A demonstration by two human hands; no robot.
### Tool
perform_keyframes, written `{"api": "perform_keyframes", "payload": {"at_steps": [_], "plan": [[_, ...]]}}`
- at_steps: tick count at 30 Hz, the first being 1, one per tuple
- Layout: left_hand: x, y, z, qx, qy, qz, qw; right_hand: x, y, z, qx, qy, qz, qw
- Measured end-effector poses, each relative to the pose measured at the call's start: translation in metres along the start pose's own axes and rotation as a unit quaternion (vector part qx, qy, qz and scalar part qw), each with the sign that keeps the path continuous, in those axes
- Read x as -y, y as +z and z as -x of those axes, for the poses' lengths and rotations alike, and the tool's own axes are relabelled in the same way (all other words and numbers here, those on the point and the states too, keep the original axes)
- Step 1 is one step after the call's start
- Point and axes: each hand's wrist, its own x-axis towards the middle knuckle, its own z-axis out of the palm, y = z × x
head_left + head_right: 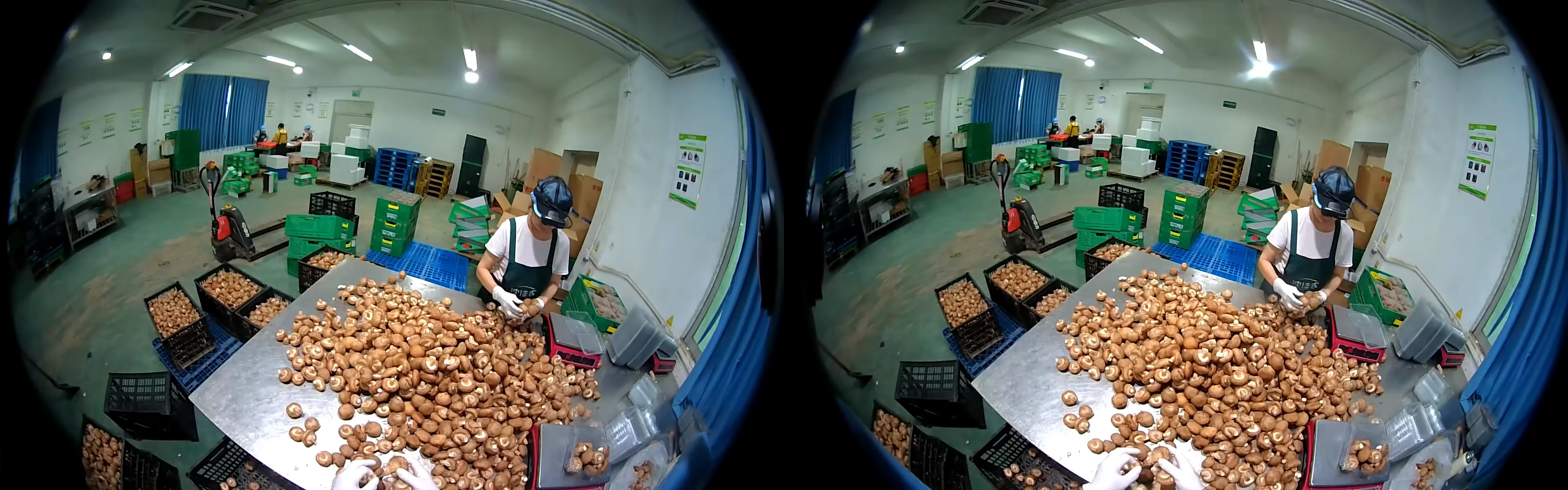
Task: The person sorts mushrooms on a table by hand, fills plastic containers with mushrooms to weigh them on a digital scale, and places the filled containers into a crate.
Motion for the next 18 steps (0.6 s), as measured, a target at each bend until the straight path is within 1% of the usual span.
{"api": "perform_keyframes", "payload": {"at_steps": [1,2,3,6,8,11,15,16,18], "plan": [[0.002,-0.006,0.003,0.011,-0.024,0.01,1.0,0.003,-0.002,0.0,0.006,-0.004,-0.01,1.0],[0.003,-0.011,0.008,0.018,-0.044,0.022,0.999,-0.016,-0.001,-0.003,0.0,-0.029,0.045,0.999],[0.003,-0.018,0.011,0.024,-0.064,0.034,0.997,-0.045,0.007,-0.004,0.001,-0.029,0.045,0.999],[0.001,-0.034,0.014,0.038,-0.103,0.068,0.992,-0.047,0.007,-0.002,0.018,0.006,0.019,1.0],[-0.005,-0.042,0.01,0.046,-0.112,0.092,0.988,-0.044,0.007,0.0,0.03,0.023,0.001,0.999],[-0.018,-0.046,-0.002,0.059,-0.091,0.122,0.987,-0.044,0.01,0.001,0.05,0.04,-0.018,0.998],[-0.033,-0.039,-0.015,0.091,-0.014,0.124,0.988,-0.049,0.013,0.002,0.073,0.056,-0.048,0.995],[-0.036,-0.037,-0.017,0.105,0.016,0.125,0.986,-0.055,0.014,0.003,0.078,0.062,-0.056,0.993],[-0.045,-0.036,-0.024,0.149,0.047,0.15,0.976,-0.066,0.015,0.004,0.092,0.078,-0.096,0.988]]}}
